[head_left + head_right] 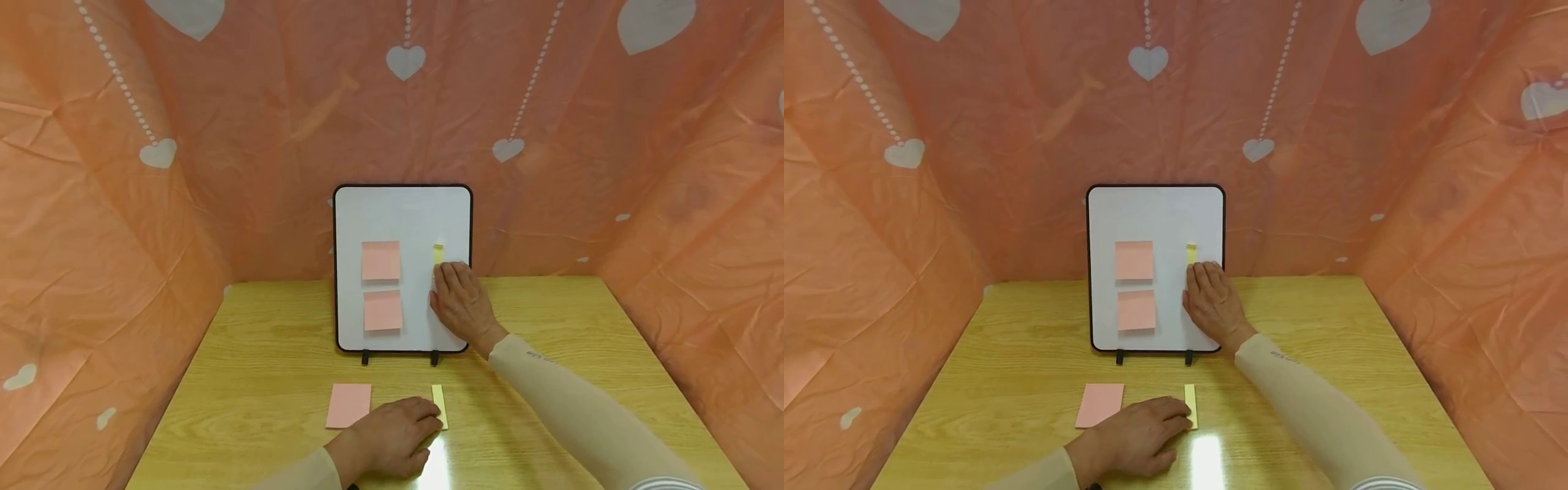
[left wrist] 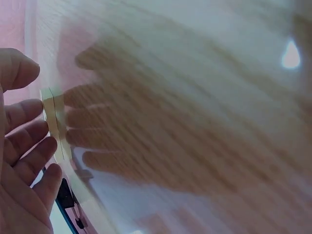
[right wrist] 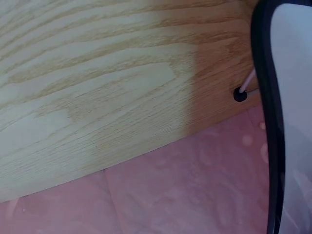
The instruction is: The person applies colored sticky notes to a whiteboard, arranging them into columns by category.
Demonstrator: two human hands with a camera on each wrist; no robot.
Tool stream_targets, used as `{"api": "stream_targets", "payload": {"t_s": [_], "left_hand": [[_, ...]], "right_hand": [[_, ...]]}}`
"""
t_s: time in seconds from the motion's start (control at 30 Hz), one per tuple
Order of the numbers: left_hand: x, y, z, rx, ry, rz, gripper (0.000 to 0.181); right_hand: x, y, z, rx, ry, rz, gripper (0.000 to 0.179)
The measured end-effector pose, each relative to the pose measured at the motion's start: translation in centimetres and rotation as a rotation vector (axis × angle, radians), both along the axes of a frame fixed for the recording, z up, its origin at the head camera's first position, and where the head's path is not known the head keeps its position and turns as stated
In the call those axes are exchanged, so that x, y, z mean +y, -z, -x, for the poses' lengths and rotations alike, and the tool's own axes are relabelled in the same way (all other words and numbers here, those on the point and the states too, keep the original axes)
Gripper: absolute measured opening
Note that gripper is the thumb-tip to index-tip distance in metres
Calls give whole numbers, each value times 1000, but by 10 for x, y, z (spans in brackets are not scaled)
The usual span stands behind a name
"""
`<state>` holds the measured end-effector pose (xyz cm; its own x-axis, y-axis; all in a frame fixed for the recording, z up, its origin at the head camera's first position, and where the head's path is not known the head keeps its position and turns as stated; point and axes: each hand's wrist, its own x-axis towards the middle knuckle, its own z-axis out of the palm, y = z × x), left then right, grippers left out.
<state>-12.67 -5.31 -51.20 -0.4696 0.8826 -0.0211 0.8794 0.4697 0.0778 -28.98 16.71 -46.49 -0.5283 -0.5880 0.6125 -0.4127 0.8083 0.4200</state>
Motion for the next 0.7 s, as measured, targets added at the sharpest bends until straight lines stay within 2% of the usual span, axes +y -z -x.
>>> {"api": "stream_targets", "payload": {"t_s": [0.17,0.27,0.37,0.5,0.6,0.7], "left_hand": [[-2,-2,7,30,14,-71,36],[-6,-14,21,92,-7,-116,33],[-11,-39,46,222,-64,-121,35],[-16,-84,88,383,-136,-72,43],[-14,-115,118,450,-158,24,48],[-10,-137,143,479,-170,158,53]], "right_hand": [[0,0,-1,-4,4,-5,54],[-1,-1,-1,5,-3,-2,54],[0,-1,0,19,-13,6,53],[2,0,0,31,-24,16,53],[2,2,-1,36,-29,20,52],[1,1,-1,39,-25,10,51]]}}
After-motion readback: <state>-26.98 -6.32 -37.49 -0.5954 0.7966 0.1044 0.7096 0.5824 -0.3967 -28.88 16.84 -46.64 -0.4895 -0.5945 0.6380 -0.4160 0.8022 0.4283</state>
